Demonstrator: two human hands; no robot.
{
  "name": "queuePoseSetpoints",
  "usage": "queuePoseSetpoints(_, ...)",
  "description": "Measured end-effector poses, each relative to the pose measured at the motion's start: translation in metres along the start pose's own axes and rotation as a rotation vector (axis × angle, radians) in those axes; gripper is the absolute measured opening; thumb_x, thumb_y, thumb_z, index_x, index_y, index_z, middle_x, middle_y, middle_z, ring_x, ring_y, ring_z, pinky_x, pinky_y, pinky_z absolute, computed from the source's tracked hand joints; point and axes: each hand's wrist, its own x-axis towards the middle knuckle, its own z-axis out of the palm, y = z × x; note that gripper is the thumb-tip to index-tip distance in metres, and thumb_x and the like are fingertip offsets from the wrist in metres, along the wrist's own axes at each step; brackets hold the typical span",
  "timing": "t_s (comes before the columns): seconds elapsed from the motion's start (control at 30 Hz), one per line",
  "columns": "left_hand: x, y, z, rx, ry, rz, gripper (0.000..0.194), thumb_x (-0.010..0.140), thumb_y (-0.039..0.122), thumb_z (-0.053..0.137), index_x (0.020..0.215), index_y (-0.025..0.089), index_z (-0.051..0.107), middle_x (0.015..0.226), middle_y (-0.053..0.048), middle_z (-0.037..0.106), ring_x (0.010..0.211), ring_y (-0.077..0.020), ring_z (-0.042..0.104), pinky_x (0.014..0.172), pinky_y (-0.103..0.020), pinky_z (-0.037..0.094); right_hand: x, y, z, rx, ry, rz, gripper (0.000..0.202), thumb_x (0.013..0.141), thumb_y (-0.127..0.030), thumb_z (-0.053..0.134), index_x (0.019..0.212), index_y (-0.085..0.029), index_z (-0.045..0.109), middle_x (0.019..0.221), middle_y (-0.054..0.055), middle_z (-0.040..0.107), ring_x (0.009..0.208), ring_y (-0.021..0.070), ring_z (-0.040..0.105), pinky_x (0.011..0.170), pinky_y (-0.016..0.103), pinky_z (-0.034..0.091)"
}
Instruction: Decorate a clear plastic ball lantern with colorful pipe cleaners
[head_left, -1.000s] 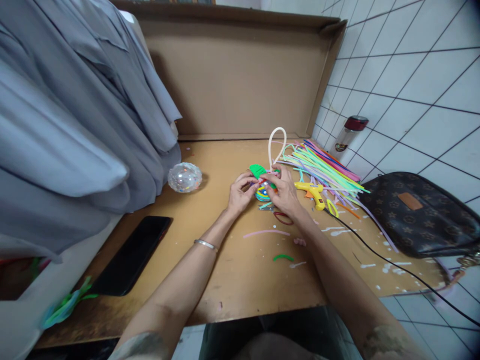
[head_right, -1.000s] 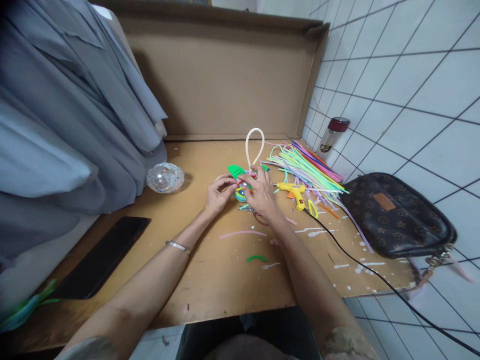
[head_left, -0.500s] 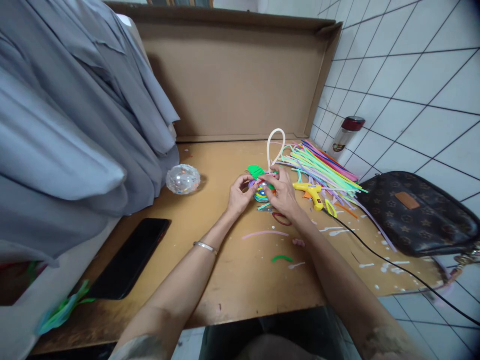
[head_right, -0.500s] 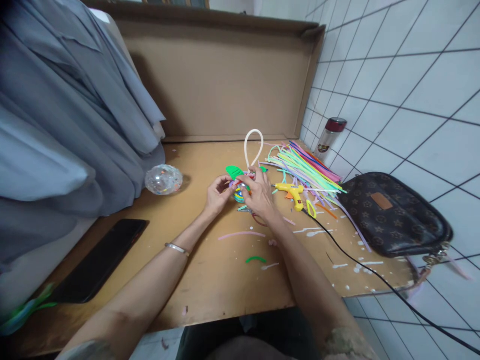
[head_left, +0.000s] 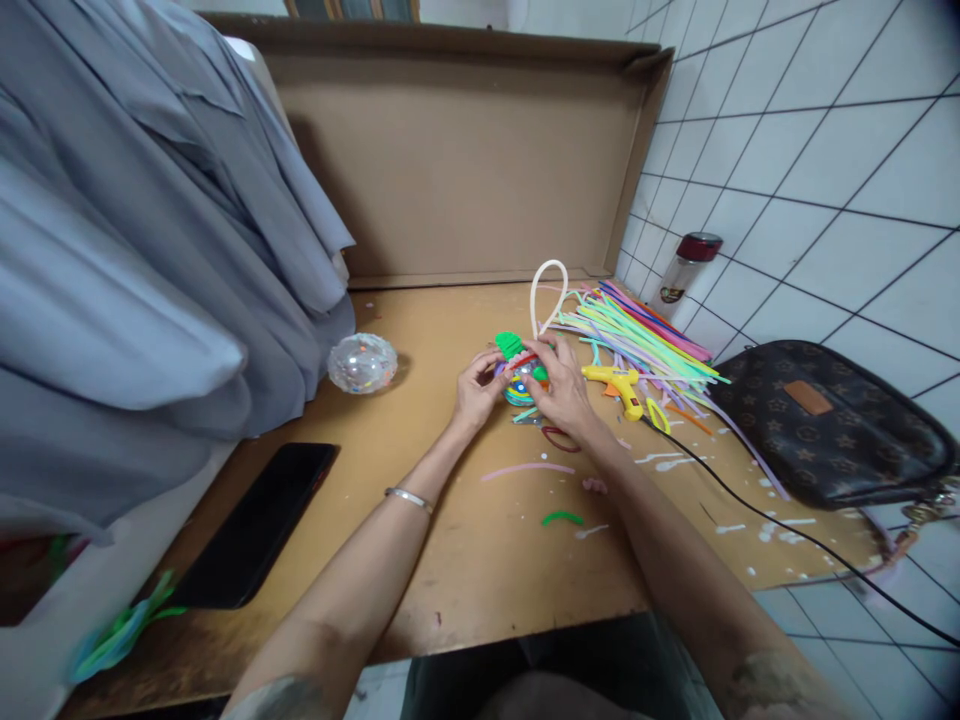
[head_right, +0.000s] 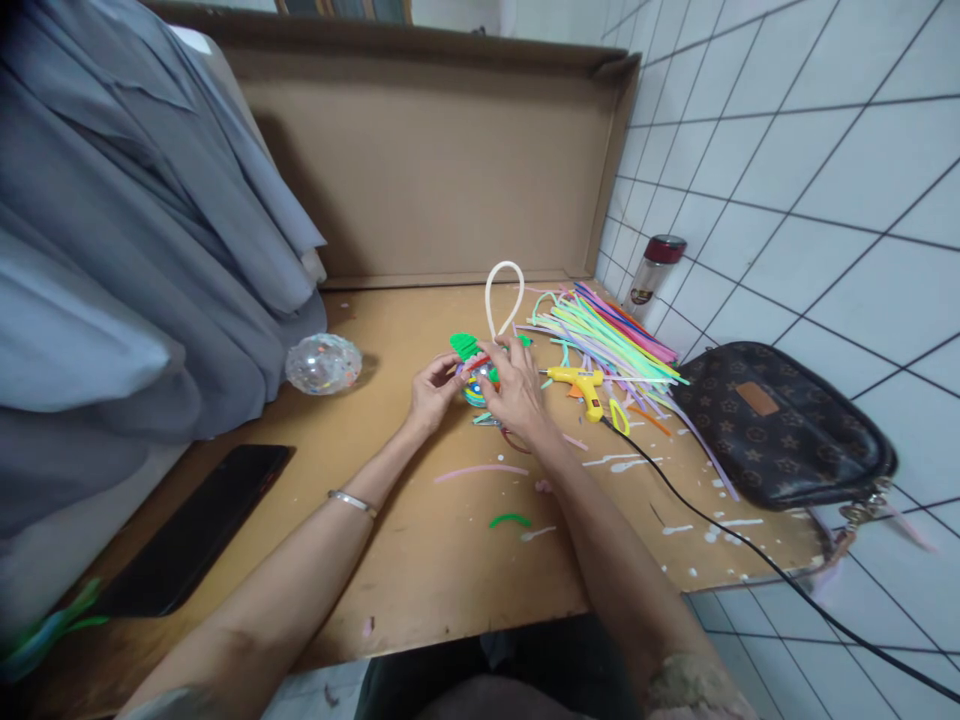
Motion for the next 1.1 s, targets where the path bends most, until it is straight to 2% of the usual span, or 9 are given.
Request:
queuePoseSetpoints(0.3,-0.001,0.001,0.001,-0.014,-0.007,-0.016,0.040,0.066,0.046,0.081,0.094,0.020,0.072,0.117,-0.011,0.066,0.113,-0.0235,0.061,0.098,-0.038,0.049,-0.003,0.001,-0.001,-0.007,0.004,-0.009,0.039,0.087,-0.030,0.052,0.125,-0.024,0.061,0.130,0.012,0.046,0.119,0.0297,0.047,0.100,0.047,0.042)
queuePoseSetpoints(0.67,0.000,-0.001,0.001,-0.008,0.006,0.001,0.039,0.066,0.046,0.081,0.092,0.019,0.072,0.113,-0.010,0.067,0.112,-0.0235,0.061,0.097,-0.038,0.049,-0.004,-0.011,-0.007,-0.190,-0.072,-0.062,0.039,0.092,-0.024,0.047,0.127,-0.030,0.062,0.136,0.010,0.045,0.115,0.0300,0.046,0.097,0.050,0.043)
queuePoseSetpoints(1.1,0.001,-0.002,0.000,-0.037,0.002,-0.006,0.036,0.066,0.041,0.082,0.092,0.019,0.073,0.112,-0.010,0.067,0.112,-0.0228,0.060,0.101,-0.038,0.046,-0.003,-0.016,-0.011,-0.231,-0.096,-0.052,0.037,0.091,-0.021,0.047,0.124,-0.027,0.063,0.136,0.011,0.046,0.114,0.0302,0.046,0.096,0.048,0.044)
